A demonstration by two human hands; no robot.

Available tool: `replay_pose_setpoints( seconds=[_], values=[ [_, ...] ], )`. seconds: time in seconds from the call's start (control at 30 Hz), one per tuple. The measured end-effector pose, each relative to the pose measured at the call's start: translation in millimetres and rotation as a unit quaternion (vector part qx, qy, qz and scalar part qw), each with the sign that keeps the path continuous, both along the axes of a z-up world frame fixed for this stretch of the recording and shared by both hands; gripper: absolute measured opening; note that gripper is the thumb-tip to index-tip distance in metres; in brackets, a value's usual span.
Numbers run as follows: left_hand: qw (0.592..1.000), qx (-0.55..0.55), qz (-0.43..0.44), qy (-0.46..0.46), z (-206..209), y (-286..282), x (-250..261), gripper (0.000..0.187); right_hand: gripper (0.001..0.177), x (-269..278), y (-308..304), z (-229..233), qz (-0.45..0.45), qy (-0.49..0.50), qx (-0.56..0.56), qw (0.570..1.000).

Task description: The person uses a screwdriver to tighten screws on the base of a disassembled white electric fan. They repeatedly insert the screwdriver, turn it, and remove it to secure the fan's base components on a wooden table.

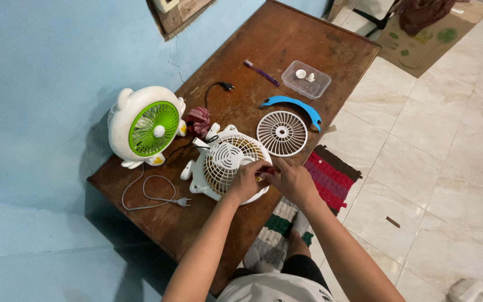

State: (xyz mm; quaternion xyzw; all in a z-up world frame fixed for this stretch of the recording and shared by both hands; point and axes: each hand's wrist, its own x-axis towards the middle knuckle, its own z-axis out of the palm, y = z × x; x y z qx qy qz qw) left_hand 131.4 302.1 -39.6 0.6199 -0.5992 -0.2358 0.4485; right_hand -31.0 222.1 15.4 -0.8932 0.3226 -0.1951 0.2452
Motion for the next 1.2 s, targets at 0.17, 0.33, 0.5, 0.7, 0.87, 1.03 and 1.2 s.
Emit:
replay_pose_setpoints(
  seconds=[0.17,0.33,0.5,0.7,0.87,1.03,1.2],
  values=[
    [0.999,0.006,-0.039,0.001,-7.3,-1.1,7.5,0.039,0.038,-8.3,-9.2,-3.9,0.112,-0.094,-0.010,0.989],
    [0.996,0.021,-0.047,0.075,-3.8,-7.6,5.5,0.047,0.038,-3.5,-8.8,-5.3,0.044,-0.059,0.013,0.997],
    [0.999,-0.006,-0.039,0.033,-4.3,-12.0,5.8,0.038,0.044,1.6,-4.7,2.0,-0.034,0.071,0.029,0.996],
    [0.997,0.000,-0.071,0.030,-7.2,-14.9,15.6,0.038,0.036,-8.8,-17.9,7.1,0.106,-0.053,-0.016,0.993],
    [0.993,0.020,-0.088,0.076,5.2,-17.0,13.5,0.042,0.032,-2.3,-23.1,1.7,0.065,-0.041,0.018,0.997],
    [0.998,-0.012,-0.055,0.031,13.4,-19.7,7.7,0.035,0.031,6.7,-15.7,3.7,0.002,0.047,0.020,0.999],
    [0.994,0.010,-0.107,0.007,12.7,-19.9,21.0,0.033,0.037,-4.2,-22.3,13.6,0.146,-0.064,-0.015,0.987]
  ],
)
